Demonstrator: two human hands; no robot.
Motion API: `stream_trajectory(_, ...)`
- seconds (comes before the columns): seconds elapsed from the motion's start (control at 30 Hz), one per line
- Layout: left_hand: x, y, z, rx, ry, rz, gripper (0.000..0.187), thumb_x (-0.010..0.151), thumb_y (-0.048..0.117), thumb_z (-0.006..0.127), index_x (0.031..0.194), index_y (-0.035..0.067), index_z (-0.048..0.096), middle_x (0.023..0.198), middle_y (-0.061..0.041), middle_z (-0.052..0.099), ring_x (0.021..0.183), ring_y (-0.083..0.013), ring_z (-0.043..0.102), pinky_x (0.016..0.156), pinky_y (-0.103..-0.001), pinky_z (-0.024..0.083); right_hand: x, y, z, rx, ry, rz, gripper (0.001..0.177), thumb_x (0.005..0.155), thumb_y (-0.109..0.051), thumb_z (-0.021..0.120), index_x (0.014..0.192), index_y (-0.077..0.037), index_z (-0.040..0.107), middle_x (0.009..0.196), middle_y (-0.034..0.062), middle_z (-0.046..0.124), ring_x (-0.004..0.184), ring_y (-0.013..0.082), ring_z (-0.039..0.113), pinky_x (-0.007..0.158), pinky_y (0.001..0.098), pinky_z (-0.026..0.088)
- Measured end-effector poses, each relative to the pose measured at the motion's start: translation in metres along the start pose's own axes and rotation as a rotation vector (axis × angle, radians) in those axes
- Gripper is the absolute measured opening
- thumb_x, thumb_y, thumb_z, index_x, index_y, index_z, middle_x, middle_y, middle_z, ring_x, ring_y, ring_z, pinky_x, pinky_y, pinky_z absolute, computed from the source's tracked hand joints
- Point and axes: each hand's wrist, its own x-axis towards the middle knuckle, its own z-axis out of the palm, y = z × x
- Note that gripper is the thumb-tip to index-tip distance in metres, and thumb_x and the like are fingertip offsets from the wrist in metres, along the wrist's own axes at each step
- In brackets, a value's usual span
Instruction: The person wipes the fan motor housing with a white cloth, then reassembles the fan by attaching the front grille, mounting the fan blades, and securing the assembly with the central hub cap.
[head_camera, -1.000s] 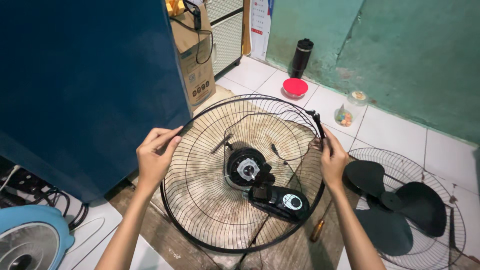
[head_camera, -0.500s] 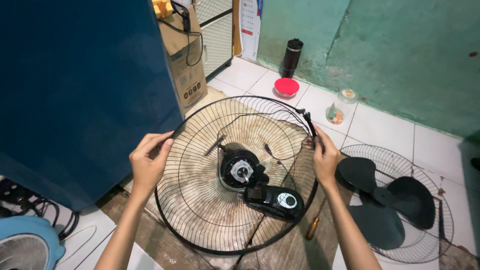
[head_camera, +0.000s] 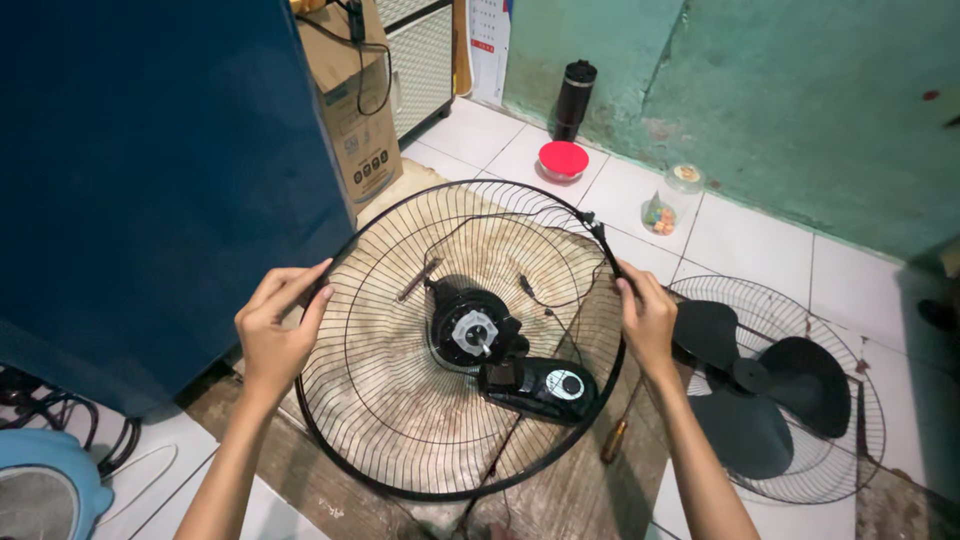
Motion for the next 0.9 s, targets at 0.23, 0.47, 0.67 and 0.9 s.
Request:
stream_trajectory(0.23, -0.003, 0.004, -0.001, 0.041, 0.010, 0.067, 0.032, 0.091, 0.001, 0.078, 0.122, 0.005, 0.075, 0.103, -0.009, 0.072, 0.090, -0.0164, 0.071, 0.080, -0.026, 0.055, -0.028, 0.032, -0.004, 0.220, -0.126, 0.162, 0.027, 0.098, -0.007, 0.066, 0.123, 0.002, 0.068, 0.101, 0.0110, 0.077, 0.090, 0.0146, 0.076, 0.079, 0.0268, 0.059)
stream_trajectory(0.47, -0.010, 0.003, -0.003, 0.106, 0.018, 0.085, 0.032, 0.092, 0.000, 0.078, 0.123, 0.005, 0.075, 0.104, -0.011, 0.071, 0.089, -0.0200, 0.069, 0.078, -0.030, 0.053, -0.088, 0.029, -0.002, 0.230, -0.048, 0.271, 0.029, 0.096, -0.010, 0.069, 0.123, 0.001, 0.068, 0.101, 0.0114, 0.079, 0.091, 0.0114, 0.074, 0.078, 0.0261, 0.057)
stream_trajectory(0.67, -0.036, -0.011, -0.004, 0.183, 0.045, 0.094, 0.038, 0.097, 0.000, 0.073, 0.134, 0.006, 0.071, 0.115, -0.013, 0.069, 0.100, -0.0233, 0.070, 0.088, -0.032, 0.055, -0.139, -0.004, 0.001, 0.123, -0.081, 0.524, 0.027, 0.095, -0.015, 0.070, 0.120, -0.003, 0.070, 0.087, 0.0084, 0.081, 0.077, 0.0100, 0.076, 0.068, 0.0251, 0.058)
stream_trajectory(0.9, -0.146, -0.038, 0.012, 0.159, 0.210, -0.305, 0.029, 0.098, 0.008, 0.074, 0.124, -0.001, 0.067, 0.119, -0.011, 0.065, 0.101, -0.0221, 0.064, 0.086, -0.032, 0.052, -0.164, 0.010, 0.013, 0.333, -0.015, 0.503, 0.028, 0.098, -0.009, 0.064, 0.125, 0.001, 0.066, 0.091, 0.0089, 0.079, 0.072, 0.0105, 0.071, 0.061, 0.0261, 0.056)
